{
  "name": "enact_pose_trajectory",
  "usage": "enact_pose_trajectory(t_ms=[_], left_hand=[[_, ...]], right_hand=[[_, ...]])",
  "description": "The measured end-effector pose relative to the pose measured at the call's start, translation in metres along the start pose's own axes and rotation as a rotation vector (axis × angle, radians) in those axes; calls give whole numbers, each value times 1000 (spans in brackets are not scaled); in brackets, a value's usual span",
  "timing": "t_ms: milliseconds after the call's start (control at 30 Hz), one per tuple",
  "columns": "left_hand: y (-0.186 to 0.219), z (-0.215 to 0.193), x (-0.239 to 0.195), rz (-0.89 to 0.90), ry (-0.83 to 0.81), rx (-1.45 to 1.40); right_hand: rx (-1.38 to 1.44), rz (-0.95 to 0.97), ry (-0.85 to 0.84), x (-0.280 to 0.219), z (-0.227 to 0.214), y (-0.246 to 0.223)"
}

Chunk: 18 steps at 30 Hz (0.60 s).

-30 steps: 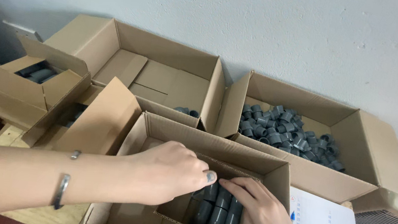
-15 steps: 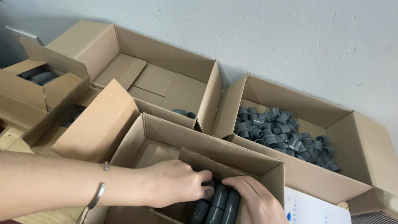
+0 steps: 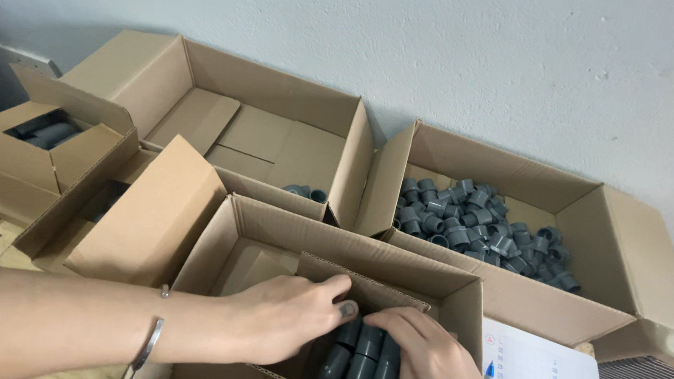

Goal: The person places small gray plastic components into a cardboard box insert, organizes them into rows, and then places the filled insert into a larger shipping box. They then note the count on a document using a pen.

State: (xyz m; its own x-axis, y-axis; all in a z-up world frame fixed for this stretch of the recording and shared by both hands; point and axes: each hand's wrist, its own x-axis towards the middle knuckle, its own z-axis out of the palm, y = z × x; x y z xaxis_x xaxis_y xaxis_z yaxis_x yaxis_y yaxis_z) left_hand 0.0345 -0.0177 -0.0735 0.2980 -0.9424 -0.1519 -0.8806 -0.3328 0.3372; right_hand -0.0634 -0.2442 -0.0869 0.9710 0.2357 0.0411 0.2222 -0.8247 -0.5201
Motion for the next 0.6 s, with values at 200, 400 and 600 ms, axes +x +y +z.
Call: enact_pose_trajectory(t_ms=[200,400,600], left_hand=[[-5,18,10,-247,41,-40],[-2,16,13,-271,-8,32],[4,10,10,-205,-87,153]], right_hand=[[-72,-247,-48,1,2,4],[-218,-396,-70,5,4,1],[-327,-482,-153,12,6,1]])
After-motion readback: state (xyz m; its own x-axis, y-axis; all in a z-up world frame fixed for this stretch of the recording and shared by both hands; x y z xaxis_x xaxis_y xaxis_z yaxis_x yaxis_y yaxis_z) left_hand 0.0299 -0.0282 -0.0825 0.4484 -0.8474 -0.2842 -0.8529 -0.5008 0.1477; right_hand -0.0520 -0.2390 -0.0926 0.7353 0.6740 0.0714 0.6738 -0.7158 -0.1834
